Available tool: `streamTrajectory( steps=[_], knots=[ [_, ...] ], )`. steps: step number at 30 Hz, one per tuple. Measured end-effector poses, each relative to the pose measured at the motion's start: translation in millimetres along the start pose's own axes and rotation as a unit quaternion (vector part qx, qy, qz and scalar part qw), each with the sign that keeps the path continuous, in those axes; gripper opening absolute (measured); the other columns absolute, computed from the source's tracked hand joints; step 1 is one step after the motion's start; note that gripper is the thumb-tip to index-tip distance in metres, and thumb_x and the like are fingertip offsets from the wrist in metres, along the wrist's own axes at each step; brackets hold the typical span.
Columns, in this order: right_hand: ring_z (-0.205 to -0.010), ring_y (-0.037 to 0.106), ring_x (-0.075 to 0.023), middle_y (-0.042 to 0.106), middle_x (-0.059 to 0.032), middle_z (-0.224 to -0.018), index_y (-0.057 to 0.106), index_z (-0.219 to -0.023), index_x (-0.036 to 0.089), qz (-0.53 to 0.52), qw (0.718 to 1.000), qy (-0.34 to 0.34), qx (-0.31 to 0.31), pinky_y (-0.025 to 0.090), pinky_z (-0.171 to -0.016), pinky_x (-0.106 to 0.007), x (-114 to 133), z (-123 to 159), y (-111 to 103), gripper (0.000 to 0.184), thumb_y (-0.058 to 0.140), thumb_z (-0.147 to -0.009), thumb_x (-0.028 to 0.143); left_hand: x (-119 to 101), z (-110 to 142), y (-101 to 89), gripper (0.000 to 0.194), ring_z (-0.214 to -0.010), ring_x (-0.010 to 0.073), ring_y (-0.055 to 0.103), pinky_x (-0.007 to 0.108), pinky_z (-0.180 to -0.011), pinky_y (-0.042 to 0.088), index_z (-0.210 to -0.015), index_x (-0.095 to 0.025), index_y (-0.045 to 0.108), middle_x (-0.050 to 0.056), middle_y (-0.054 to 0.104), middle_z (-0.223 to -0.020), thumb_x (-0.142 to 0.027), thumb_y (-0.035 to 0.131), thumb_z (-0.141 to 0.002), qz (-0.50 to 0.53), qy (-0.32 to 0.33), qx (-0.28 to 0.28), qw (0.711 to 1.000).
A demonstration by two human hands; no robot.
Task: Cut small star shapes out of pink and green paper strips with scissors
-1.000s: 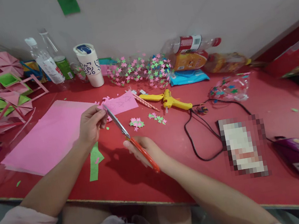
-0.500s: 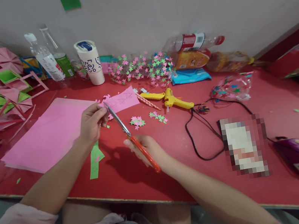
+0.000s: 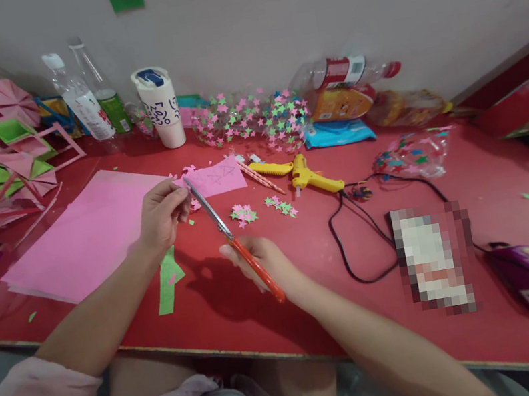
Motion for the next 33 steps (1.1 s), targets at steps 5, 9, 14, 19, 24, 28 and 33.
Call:
streamTrajectory(
  steps=[5, 9, 14, 19, 24, 28, 33],
  knots=[
    [-0.028, 0.033, -0.0054, 0.035, 0.0105, -0.037, 0.041, -0.064, 0.022, -0.001, 1.0, 0.012, 0.003, 0.028, -0.033, -0.019, -1, -2, -2, 0.04, 0.051, -0.081, 0.056, -1, -1, -1.6, 0.018, -0.038, 0.003, 0.043, 0.015, -0.036, 0.033, -0.058, -0.019, 0.054, -0.006, 0.051, -0.047, -0.024, 0.061, -0.074, 0.014, 0.002, -0.021, 1.0],
    [-0.027, 0.033, -0.0053, 0.036, 0.0104, -0.038, 0.042, -0.064, 0.021, -0.006, 1.0, 0.018, 0.008, 0.029, -0.033, -0.018, -3, -4, -2, 0.04, 0.052, -0.081, 0.056, 0, -4, -3.9, 0.017, -0.039, 0.003, 0.045, 0.014, -0.036, 0.033, -0.062, -0.019, 0.054, -0.006, 0.052, -0.048, -0.026, 0.059, -0.077, 0.012, 0.008, -0.064, 0.998],
    [-0.029, 0.034, -0.0058, 0.035, 0.0103, -0.04, 0.042, -0.064, 0.022, -0.019, 1.0, 0.016, -0.002, 0.029, -0.032, -0.019, -4, -3, 0, 0.043, 0.054, -0.079, 0.06, 1, -3, -1.9, 0.022, -0.039, 0.0032, 0.047, 0.016, -0.036, 0.034, -0.062, -0.018, 0.054, -0.005, 0.055, -0.051, -0.031, 0.059, -0.079, 0.027, -0.005, -0.031, 0.999],
    [-0.03, 0.034, -0.0059, 0.034, 0.0102, -0.042, 0.04, -0.063, 0.022, -0.021, 1.0, 0.003, -0.01, 0.029, -0.033, -0.02, -6, -2, 1, 0.047, 0.055, -0.078, 0.064, -1, -2, 0.1, 0.019, -0.038, 0.0034, 0.047, 0.016, -0.037, 0.034, -0.065, -0.019, 0.054, -0.005, 0.057, -0.051, -0.029, 0.062, -0.077, 0.05, -0.024, -0.023, 0.998],
    [-0.031, 0.035, -0.0064, 0.034, 0.0098, -0.042, 0.041, -0.064, 0.021, -0.006, 1.0, -0.005, 0.005, 0.03, -0.035, -0.021, -10, -3, -1, 0.049, 0.053, -0.078, 0.067, -3, -4, -1.5, 0.02, -0.039, 0.0028, 0.047, 0.015, -0.039, 0.034, -0.065, -0.019, 0.051, -0.006, 0.055, -0.051, -0.029, 0.063, -0.077, 0.045, -0.015, -0.044, 0.998],
    [-0.032, 0.036, -0.0067, 0.035, 0.0094, -0.043, 0.043, -0.066, 0.021, 0.013, 1.0, -0.015, 0.019, 0.029, -0.036, -0.021, -11, -4, -3, 0.049, 0.054, -0.077, 0.068, -5, -4, -2.7, 0.021, -0.04, 0.0028, 0.047, 0.015, -0.039, 0.035, -0.064, -0.019, 0.05, -0.006, 0.053, -0.05, -0.029, 0.062, -0.078, 0.024, -0.008, -0.04, 0.999],
    [-0.033, 0.038, -0.0069, 0.037, 0.009, -0.045, 0.043, -0.068, 0.021, 0.024, 0.999, -0.014, 0.024, 0.03, -0.037, -0.021, -11, -4, -3, 0.049, 0.049, -0.08, 0.068, -3, -4, -3.0, 0.018, -0.039, 0.0024, 0.047, 0.014, -0.039, 0.035, -0.064, -0.019, 0.052, -0.006, 0.054, -0.051, -0.027, 0.062, -0.078, 0.019, -0.003, -0.026, 0.999]
  ],
)
Point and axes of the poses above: each hand's wrist, its own z-axis away from the middle knuckle, its own y-axis out of the palm, x = y × z, the point moved 1 cm from there along -z, towards the middle knuckle
